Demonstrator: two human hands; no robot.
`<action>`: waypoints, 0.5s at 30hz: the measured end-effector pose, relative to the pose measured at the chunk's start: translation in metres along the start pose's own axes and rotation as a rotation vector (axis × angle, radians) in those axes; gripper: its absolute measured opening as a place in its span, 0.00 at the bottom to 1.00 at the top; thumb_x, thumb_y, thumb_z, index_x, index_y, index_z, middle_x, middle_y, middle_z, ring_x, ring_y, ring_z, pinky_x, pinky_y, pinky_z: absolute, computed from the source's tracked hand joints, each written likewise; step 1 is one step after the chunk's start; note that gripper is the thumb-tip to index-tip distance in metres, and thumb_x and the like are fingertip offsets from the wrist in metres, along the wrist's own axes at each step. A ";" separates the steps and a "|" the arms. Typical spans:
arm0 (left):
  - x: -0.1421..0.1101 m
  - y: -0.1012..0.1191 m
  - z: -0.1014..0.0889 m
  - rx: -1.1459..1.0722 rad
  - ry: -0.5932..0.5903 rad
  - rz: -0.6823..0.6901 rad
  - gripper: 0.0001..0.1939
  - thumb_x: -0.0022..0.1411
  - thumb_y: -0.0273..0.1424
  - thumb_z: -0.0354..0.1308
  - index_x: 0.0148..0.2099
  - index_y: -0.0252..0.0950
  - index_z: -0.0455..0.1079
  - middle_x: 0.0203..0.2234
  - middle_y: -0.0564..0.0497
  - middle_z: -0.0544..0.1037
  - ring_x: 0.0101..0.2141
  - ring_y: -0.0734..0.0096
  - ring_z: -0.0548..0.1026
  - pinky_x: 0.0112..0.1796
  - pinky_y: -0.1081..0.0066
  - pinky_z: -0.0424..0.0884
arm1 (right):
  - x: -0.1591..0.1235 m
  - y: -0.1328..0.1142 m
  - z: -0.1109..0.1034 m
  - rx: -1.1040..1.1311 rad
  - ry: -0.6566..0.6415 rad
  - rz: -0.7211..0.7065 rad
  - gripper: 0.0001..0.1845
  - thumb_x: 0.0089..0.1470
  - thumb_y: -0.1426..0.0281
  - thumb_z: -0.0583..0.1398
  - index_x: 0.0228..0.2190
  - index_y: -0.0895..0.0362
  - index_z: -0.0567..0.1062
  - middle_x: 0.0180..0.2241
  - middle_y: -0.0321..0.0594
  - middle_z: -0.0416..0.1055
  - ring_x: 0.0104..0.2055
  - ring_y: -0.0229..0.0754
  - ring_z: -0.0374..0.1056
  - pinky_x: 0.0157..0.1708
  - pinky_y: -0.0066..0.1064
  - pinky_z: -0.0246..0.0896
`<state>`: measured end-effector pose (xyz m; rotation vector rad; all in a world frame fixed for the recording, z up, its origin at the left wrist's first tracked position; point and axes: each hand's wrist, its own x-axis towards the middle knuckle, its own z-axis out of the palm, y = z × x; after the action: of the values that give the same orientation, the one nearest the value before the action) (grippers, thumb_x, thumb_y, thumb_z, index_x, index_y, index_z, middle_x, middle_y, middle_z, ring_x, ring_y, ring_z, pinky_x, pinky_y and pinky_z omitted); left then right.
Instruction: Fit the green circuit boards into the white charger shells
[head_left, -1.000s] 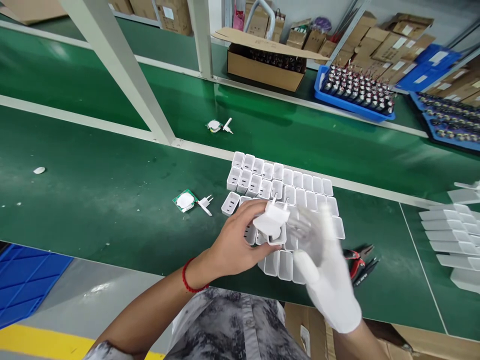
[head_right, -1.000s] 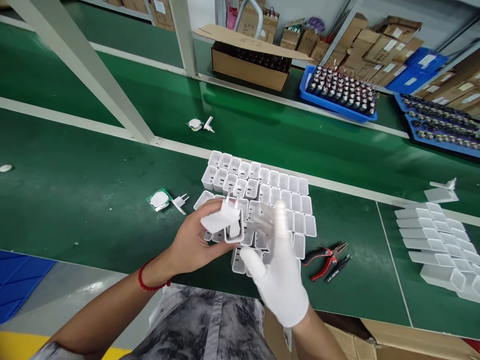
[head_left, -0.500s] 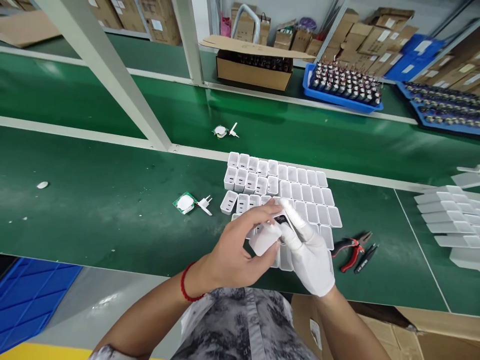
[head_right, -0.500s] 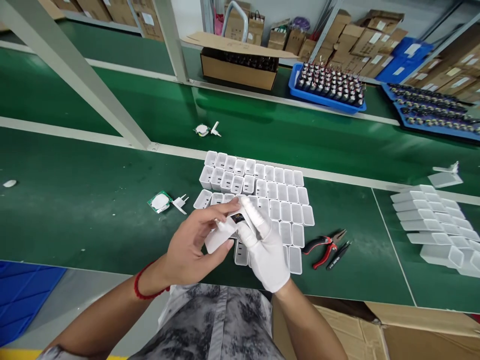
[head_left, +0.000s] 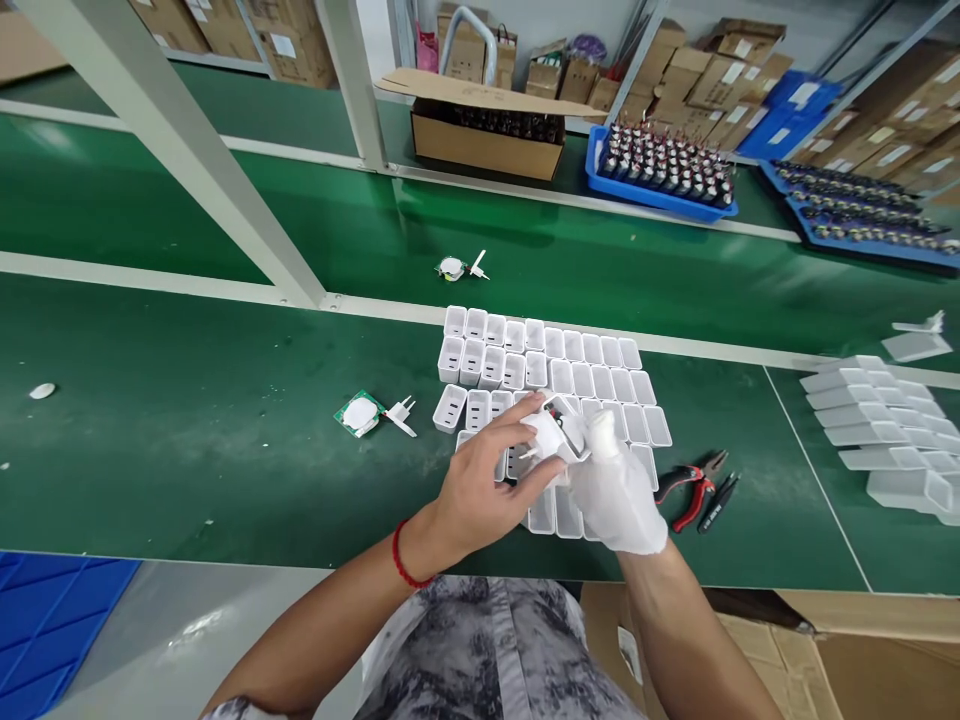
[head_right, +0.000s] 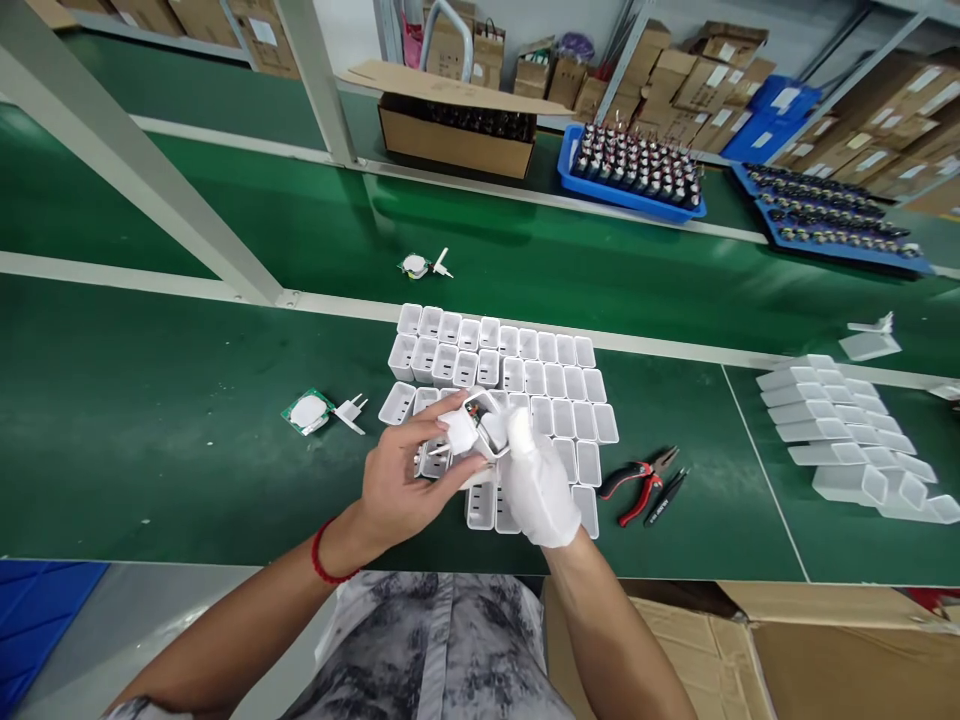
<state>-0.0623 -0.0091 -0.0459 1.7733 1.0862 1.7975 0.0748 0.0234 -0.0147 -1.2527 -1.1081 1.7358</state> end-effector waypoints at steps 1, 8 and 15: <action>0.000 -0.002 0.001 -0.015 0.016 -0.019 0.20 0.61 0.29 0.67 0.50 0.39 0.61 0.55 0.37 0.77 0.56 0.55 0.77 0.51 0.58 0.80 | 0.001 0.000 -0.003 -0.010 -0.018 -0.003 0.47 0.51 0.31 0.51 0.51 0.55 0.80 0.41 0.48 0.81 0.45 0.56 0.78 0.43 0.45 0.77; 0.013 -0.002 -0.002 -0.194 -0.010 -0.333 0.17 0.59 0.30 0.68 0.46 0.39 0.64 0.50 0.42 0.81 0.49 0.62 0.81 0.43 0.69 0.82 | -0.002 -0.010 -0.026 -0.288 -0.191 -0.123 0.46 0.50 0.46 0.67 0.65 0.50 0.64 0.57 0.44 0.72 0.59 0.54 0.69 0.58 0.47 0.67; 0.058 0.010 -0.012 -0.247 -0.295 -0.449 0.17 0.64 0.32 0.61 0.55 0.39 0.69 0.56 0.44 0.76 0.54 0.63 0.77 0.41 0.73 0.81 | 0.017 -0.042 -0.040 -0.295 -0.069 -0.086 0.35 0.47 0.58 0.68 0.57 0.50 0.71 0.39 0.40 0.78 0.27 0.44 0.72 0.23 0.36 0.70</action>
<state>-0.0785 0.0244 0.0012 1.4484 0.9946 1.2922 0.1117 0.0635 0.0121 -1.3041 -1.4791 1.6024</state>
